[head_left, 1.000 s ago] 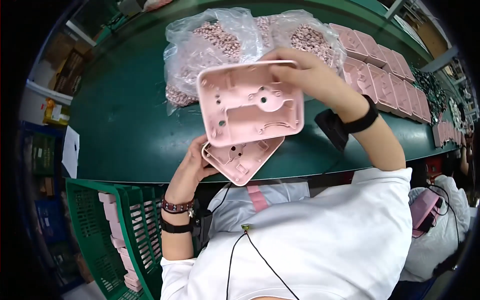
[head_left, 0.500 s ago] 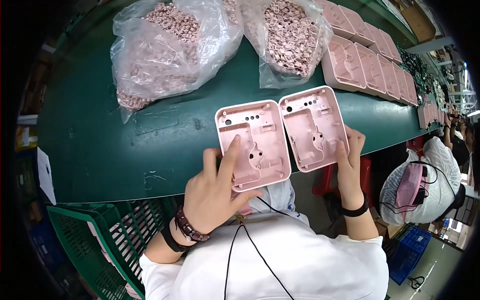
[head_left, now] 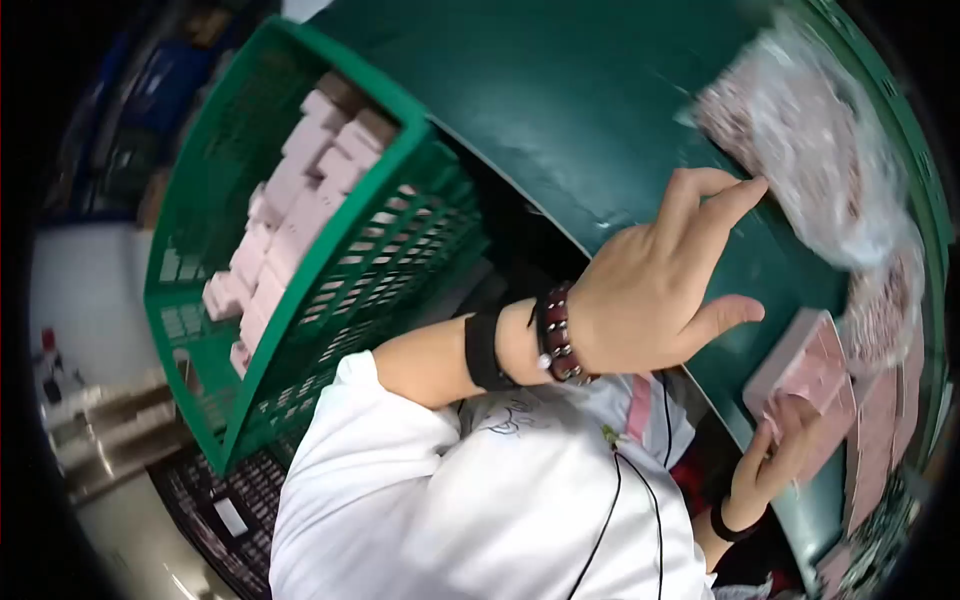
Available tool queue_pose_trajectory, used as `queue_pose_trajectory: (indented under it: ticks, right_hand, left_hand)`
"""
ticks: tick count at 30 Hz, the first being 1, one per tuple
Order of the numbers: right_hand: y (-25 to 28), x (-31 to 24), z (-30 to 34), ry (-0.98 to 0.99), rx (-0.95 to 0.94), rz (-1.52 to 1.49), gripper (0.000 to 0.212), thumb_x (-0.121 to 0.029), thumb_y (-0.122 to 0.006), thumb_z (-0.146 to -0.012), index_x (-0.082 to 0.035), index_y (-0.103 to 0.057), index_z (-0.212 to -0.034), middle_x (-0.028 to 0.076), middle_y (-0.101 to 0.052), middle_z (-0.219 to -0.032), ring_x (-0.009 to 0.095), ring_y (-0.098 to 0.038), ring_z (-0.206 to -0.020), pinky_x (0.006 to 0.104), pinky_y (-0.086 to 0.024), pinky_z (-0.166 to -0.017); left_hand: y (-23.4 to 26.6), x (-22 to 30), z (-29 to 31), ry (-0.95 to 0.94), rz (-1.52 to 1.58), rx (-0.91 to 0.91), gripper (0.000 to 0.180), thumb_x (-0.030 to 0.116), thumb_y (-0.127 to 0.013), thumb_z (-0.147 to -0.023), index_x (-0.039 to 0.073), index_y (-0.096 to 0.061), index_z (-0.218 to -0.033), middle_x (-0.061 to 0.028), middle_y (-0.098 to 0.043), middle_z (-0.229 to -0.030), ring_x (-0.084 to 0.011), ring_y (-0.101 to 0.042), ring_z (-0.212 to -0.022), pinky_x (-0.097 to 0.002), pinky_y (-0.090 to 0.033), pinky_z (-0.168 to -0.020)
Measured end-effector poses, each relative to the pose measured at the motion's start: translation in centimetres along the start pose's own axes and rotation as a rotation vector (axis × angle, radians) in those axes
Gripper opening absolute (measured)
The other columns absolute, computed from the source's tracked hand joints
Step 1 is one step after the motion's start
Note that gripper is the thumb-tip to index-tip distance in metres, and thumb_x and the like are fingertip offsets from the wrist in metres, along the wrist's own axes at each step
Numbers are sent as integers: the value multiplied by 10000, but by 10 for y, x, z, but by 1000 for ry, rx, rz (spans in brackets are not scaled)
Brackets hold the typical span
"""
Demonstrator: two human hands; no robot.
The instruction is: The person takes pink plastic housings from a green basket and places them on the table, then picks up small pink plastic components from a bag and inserts them into the housings by hand before returning the housings to the basket.
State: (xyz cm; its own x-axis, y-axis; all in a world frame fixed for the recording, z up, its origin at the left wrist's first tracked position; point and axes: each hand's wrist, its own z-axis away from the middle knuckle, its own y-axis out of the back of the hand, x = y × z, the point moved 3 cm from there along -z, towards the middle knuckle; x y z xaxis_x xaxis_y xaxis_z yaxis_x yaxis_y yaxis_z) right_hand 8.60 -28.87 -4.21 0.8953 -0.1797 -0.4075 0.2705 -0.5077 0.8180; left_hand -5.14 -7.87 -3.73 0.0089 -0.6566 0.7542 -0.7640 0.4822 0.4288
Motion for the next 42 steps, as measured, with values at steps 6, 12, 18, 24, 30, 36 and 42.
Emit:
queue_pose_trajectory:
  ticks: [6, 12, 18, 24, 30, 36, 42]
  right_hand:
    - [-71, -57, -63, 468, -484, 414, 334, -208, -456, -883, -68, -496, -1183, 154, -473, -1142, 344, -447, -1072, 434, -354, -914]
    - [-66, -36, -80, 201, -440, 400, 279, -136, -422, -902, -23, -518, -1139, 174, -495, -1080, 353, -494, -986, 428, -401, -822]
    - [-61, -44, -91, 413, -478, 484, 268, -272, -535, -868, -78, -599, -1042, 118, -552, -859, 288, -543, -733, 377, -434, -603]
    - [-44, -57, -87, 364, -395, 399, 220, -224, -554, -862, -41, -620, -966, 140, -543, -768, 311, -521, -645, 403, -411, -556]
    - [-64, -46, -75, 318, -524, 223, 211, -128, -491, -875, -1, -574, -1020, 168, -525, -891, 330, -511, -793, 405, -403, -678]
    - [-72, -64, -95, 404, -390, 201, 192, -207, -567, -861, -33, -617, -925, 140, -546, -737, 306, -521, -652, 398, -414, -579]
    - [-82, -58, -99, 353, -531, 206, 182, -26, -465, -864, 43, -566, -998, 166, -524, -875, 321, -489, -779, 403, -383, -680]
  left_hand:
    - [201, 58, 104, 14, -430, 558, 403, 220, -520, -890, -17, -403, -1194, -223, -503, -1047, -115, -454, -582, -209, -397, -540]
    - [392, 86, 246, 1134, -1303, 474, 300, 288, -556, -855, 38, -553, -1020, -62, -609, -854, -122, -533, -686, -240, -426, -621]
    - [435, -33, 394, 2316, -577, -488, 527, 537, -578, -761, 57, -581, -979, -82, -626, -898, -181, -596, -827, -351, -472, -695]
    - [397, -69, 452, 2403, -269, -415, 567, 460, -584, -780, 57, -467, -1160, -84, -533, -1128, -159, -550, -901, -365, -473, -672]
    - [392, -103, 495, 2137, -637, -958, 459, 421, -628, -740, 83, -541, -1037, -117, -598, -887, -233, -577, -783, -373, -471, -645]
    - [344, -123, 484, 1858, -375, -1405, 514, 395, -738, -614, 117, -541, -999, -116, -629, -888, -253, -606, -763, -375, -472, -636]
    - [341, -123, 444, 1651, -699, -1444, 666, 328, -739, -587, 106, -488, -1162, -140, -632, -948, -299, -608, -879, -385, -490, -735]
